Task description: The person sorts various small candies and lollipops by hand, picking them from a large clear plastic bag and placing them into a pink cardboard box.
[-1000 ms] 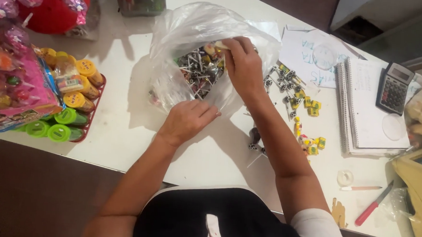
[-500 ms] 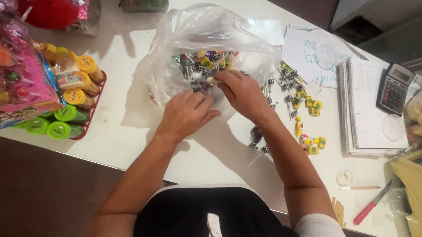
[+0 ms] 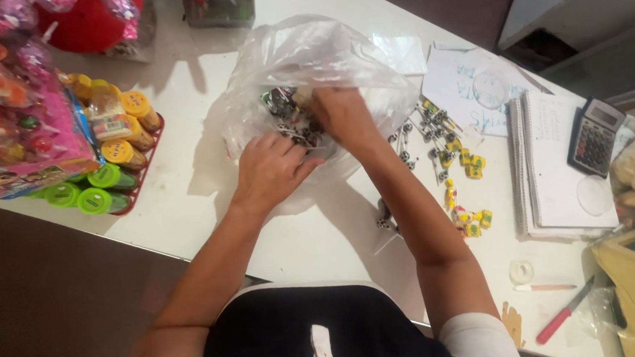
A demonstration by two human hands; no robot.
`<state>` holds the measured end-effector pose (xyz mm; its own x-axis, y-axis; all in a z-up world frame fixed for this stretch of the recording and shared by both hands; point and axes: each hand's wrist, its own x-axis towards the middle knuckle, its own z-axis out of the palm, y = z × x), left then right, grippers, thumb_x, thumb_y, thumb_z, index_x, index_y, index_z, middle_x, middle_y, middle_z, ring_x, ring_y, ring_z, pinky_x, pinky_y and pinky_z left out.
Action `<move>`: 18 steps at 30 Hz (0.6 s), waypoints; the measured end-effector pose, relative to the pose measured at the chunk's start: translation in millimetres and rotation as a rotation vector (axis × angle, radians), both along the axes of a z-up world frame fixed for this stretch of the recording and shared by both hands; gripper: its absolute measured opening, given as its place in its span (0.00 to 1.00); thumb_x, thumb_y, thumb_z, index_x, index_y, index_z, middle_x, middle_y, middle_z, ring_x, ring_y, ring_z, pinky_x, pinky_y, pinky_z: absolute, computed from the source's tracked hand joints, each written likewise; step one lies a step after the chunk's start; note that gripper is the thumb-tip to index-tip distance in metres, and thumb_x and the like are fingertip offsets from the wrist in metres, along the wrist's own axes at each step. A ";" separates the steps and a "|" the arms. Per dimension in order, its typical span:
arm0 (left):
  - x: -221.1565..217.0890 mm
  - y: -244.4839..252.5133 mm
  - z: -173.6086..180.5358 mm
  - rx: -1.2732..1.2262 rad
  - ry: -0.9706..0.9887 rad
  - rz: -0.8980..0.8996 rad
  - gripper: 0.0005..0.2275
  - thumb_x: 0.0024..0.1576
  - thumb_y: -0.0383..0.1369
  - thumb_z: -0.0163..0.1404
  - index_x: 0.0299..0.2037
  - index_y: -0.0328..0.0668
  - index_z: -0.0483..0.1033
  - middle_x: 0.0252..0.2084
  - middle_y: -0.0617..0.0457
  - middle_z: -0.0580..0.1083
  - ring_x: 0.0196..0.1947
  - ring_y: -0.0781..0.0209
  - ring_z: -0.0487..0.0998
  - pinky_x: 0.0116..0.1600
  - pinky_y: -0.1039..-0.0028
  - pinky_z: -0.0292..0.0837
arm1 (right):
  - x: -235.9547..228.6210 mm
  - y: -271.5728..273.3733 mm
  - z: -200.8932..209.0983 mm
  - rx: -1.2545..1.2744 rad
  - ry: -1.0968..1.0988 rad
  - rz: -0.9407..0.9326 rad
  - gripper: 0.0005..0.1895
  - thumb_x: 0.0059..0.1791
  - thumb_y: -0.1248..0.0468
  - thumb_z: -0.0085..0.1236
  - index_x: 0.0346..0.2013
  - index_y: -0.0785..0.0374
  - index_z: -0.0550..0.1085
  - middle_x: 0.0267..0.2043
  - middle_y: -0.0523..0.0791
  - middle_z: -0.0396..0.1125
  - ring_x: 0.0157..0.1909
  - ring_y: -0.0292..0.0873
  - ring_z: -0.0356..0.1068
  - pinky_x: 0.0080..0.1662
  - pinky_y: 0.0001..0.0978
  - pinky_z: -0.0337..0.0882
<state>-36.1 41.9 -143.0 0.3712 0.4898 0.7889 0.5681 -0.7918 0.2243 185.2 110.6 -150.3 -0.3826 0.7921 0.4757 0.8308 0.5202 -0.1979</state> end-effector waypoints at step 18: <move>-15.3 -9.3 28.2 0.054 -0.044 -0.076 0.23 0.66 0.50 0.43 0.21 0.47 0.62 0.23 0.54 0.60 0.22 0.53 0.68 0.30 0.67 0.67 | -27.1 -4.5 25.7 -0.487 -0.055 0.335 0.32 0.55 0.49 0.52 0.72 0.53 0.60 0.65 0.57 0.65 0.60 0.67 0.69 0.55 0.67 0.67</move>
